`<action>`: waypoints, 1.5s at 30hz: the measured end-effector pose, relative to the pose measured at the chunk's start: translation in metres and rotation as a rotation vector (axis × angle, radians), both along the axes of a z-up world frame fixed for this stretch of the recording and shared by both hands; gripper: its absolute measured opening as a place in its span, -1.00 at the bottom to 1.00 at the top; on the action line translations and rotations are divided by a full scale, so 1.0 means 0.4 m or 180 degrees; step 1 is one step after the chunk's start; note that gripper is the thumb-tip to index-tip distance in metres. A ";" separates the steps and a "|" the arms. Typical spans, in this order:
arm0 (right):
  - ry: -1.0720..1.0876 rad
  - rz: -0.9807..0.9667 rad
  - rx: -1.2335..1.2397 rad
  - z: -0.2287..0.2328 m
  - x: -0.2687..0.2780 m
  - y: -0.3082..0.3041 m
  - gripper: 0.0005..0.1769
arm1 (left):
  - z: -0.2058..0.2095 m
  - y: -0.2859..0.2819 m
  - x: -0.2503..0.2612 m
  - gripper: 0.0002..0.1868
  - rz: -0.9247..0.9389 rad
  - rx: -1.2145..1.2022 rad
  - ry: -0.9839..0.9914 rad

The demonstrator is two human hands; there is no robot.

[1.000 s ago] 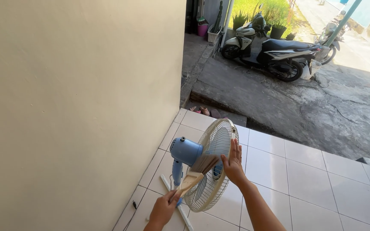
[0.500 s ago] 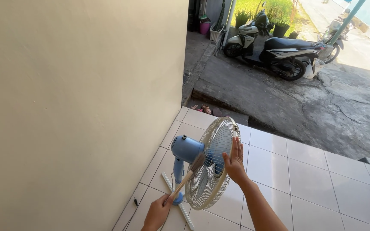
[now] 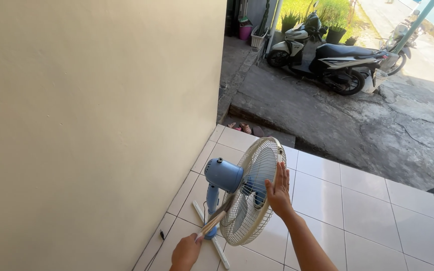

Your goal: Cleaning the grill of a floor fan with a brush.

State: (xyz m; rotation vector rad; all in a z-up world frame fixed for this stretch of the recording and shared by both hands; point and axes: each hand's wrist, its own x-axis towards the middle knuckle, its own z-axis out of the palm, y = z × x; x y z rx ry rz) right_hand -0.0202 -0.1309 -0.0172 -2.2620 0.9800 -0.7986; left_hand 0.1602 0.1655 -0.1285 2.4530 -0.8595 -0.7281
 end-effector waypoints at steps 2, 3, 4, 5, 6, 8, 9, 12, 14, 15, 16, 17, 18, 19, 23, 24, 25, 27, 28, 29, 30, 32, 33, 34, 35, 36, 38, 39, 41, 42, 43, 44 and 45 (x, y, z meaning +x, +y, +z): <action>-0.0017 0.0004 -0.0055 -0.006 0.001 0.002 -0.17 | 0.018 0.009 0.004 -0.59 0.0098 0.0227 0.0013; -0.0035 0.0014 -0.0106 -0.009 0.004 0.002 -0.17 | 0.027 0.012 0.008 -0.58 0.0201 0.0458 0.0026; -0.0030 0.0016 -0.0104 -0.012 0.003 0.000 -0.17 | 0.042 0.010 0.009 -0.58 0.0202 0.0460 0.0031; -0.0036 -0.0001 -0.0175 -0.015 0.003 -0.002 -0.18 | 0.055 0.008 0.011 -0.57 0.0251 0.0420 0.0126; -0.0040 -0.0010 -0.0242 -0.021 0.005 -0.003 -0.18 | 0.067 0.009 0.012 -0.55 0.0308 0.0383 0.0224; -0.0064 0.0002 -0.0231 -0.031 -0.001 -0.010 -0.18 | 0.152 -0.002 0.000 -0.52 0.0301 0.0101 0.0455; -0.0095 0.0003 -0.0226 -0.035 -0.003 -0.012 -0.18 | 0.196 -0.007 -0.006 -0.49 0.0284 -0.0189 0.0674; -0.0034 0.0020 -0.0064 -0.022 -0.011 -0.010 -0.17 | 0.371 -0.026 -0.057 -0.47 0.0221 -0.0916 0.0951; -0.0052 0.0005 -0.0026 -0.021 -0.012 -0.005 -0.17 | 0.418 -0.037 -0.080 -0.45 0.0175 -0.0949 0.0951; -0.0072 -0.0017 0.0006 -0.020 -0.011 -0.003 -0.17 | 0.442 -0.044 -0.090 -0.44 0.0120 -0.0986 0.0950; -0.0079 -0.0009 0.0002 -0.027 -0.011 -0.006 -0.17 | 0.405 -0.047 -0.091 -0.44 0.0126 -0.0992 0.0943; -0.0104 -0.0007 -0.0058 -0.034 -0.012 -0.009 -0.17 | 0.370 -0.051 -0.092 -0.45 0.0068 -0.0907 0.0919; -0.0130 -0.0013 -0.0120 -0.039 -0.009 -0.015 -0.18 | 0.336 -0.059 -0.088 -0.46 0.0003 -0.0823 0.0895; -0.0137 -0.0013 -0.0127 -0.035 -0.006 -0.013 -0.18 | 0.289 -0.051 -0.081 -0.46 0.0001 -0.0830 0.0889; -0.0100 0.0009 -0.0198 -0.034 -0.022 0.000 -0.19 | 0.049 -0.006 -0.057 -0.49 0.0057 -0.0606 0.0687; -0.0118 0.0054 -0.0262 -0.029 -0.020 -0.002 -0.19 | -0.019 0.001 -0.042 -0.51 0.0147 -0.0466 0.0657; -0.0124 0.0062 -0.0278 -0.027 -0.020 -0.003 -0.19 | -0.065 0.005 -0.034 -0.51 0.0153 -0.0483 0.0651; 0.0040 -0.0049 -0.0038 -0.026 -0.023 -0.001 -0.17 | -0.157 0.017 -0.015 -0.52 0.0180 -0.0190 0.0375; 0.0036 -0.0055 -0.0049 -0.025 -0.022 -0.002 -0.17 | -0.136 0.013 -0.015 -0.52 0.0173 -0.0200 0.0371; 0.0002 -0.0029 -0.0109 -0.023 -0.021 -0.003 -0.17 | -0.117 0.009 -0.015 -0.50 0.0120 -0.0056 0.0334; -0.0024 0.0001 -0.0158 -0.026 -0.023 0.002 -0.17 | -0.099 0.012 -0.020 -0.48 0.0072 0.0100 0.0304; -0.0019 -0.0029 -0.0088 -0.027 -0.021 0.000 -0.16 | 0.071 -0.003 -0.041 -0.49 0.0137 -0.0202 0.0445; -0.0018 -0.0056 -0.0018 -0.027 -0.018 -0.001 -0.16 | 0.156 -0.009 -0.050 -0.50 0.0205 -0.0505 0.0581; -0.0020 -0.0052 -0.0015 -0.035 -0.014 -0.005 -0.16 | 0.213 -0.017 -0.060 -0.50 0.0208 -0.0502 0.0578; -0.0011 -0.0037 -0.0045 -0.041 -0.011 -0.009 -0.16 | 0.271 -0.024 -0.070 -0.47 0.0095 -0.0490 0.0692; -0.0004 -0.0028 -0.0082 -0.046 -0.009 -0.017 -0.16 | 0.330 -0.036 -0.080 -0.45 -0.0027 -0.0483 0.0805; 0.0004 -0.0041 -0.0055 -0.036 -0.007 -0.010 -0.17 | 0.370 -0.039 -0.090 -0.46 -0.0110 -0.0594 0.0650; 0.0016 -0.0051 -0.0024 -0.029 -0.007 -0.007 -0.18 | 0.392 -0.041 -0.095 -0.48 -0.0190 -0.0702 0.0498; -0.0027 -0.0043 -0.0074 -0.041 -0.009 -0.014 -0.18 | 0.330 -0.043 -0.077 -0.48 -0.0190 -0.0514 0.0553; -0.0055 -0.0030 -0.0112 -0.046 -0.012 -0.018 -0.18 | 0.299 -0.046 -0.069 -0.47 -0.0184 -0.0315 0.0623; -0.0067 -0.0040 -0.0128 -0.036 -0.008 -0.014 -0.18 | 0.214 -0.046 -0.051 -0.47 -0.0196 -0.0329 0.0611; -0.0033 -0.0044 -0.0077 -0.028 -0.012 -0.005 -0.18 | 0.128 -0.044 -0.040 -0.49 -0.0050 -0.0154 0.0559; 0.0001 -0.0049 -0.0026 -0.022 -0.016 0.003 -0.18 | 0.040 -0.043 -0.028 -0.51 0.0096 0.0019 0.0503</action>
